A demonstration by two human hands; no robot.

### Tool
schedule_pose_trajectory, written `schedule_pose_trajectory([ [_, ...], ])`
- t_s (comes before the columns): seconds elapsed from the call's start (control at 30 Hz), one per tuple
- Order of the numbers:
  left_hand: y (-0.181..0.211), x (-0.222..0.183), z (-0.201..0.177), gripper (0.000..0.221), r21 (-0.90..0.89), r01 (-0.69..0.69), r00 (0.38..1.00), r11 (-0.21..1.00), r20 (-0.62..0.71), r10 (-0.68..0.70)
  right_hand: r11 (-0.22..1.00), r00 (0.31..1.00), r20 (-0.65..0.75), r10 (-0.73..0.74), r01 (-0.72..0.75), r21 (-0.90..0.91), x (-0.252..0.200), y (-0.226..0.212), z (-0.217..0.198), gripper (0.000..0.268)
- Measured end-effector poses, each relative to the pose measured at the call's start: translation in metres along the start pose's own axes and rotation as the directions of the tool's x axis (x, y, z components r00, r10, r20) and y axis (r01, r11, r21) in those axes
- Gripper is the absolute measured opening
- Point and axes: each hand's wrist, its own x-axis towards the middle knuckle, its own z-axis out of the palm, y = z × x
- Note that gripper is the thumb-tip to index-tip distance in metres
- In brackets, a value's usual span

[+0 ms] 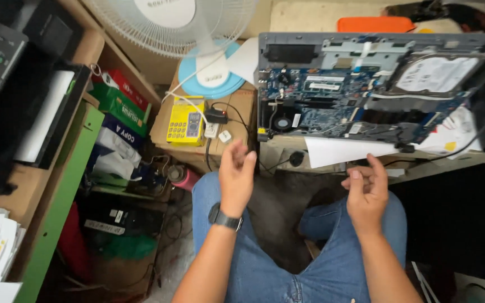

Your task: The person is assembling a laptop by connecting internal cables and fitting the bottom casing onto the chassis.

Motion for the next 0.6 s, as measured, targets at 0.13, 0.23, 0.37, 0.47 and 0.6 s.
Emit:
schedule_pose_trajectory([
  [0.13, -0.036, 0.028, 0.030, 0.071, 0.012, -0.141, 0.989, 0.990, -0.045, 0.141, 0.996, 0.997, 0.054, -0.053, 0.057, -0.072, 0.005, 0.009, 0.012, 0.056],
  [0.23, -0.056, 0.036, 0.037, 0.061, -0.029, -0.244, 0.968, 0.969, 0.057, 0.246, 0.995, 0.995, 0.100, -0.023, 0.033, -0.098, 0.008, 0.008, 0.014, 0.064],
  [0.37, -0.073, 0.039, 0.031, 0.046, -0.140, -0.217, 0.974, 0.966, 0.031, 0.224, 0.989, 0.990, 0.138, -0.004, 0.024, -0.146, 0.007, 0.013, 0.013, 0.076],
  [0.47, -0.096, 0.045, 0.029, 0.048, -0.205, -0.130, 0.988, 0.970, 0.051, 0.143, 0.987, 0.991, 0.134, 0.017, 0.005, -0.163, 0.012, 0.014, 0.011, 0.083],
  [0.6, -0.108, 0.046, 0.024, 0.054, -0.195, -0.140, 0.987, 0.971, 0.056, 0.153, 0.984, 0.986, 0.142, 0.090, -0.067, -0.162, 0.014, 0.007, 0.012, 0.089],
])
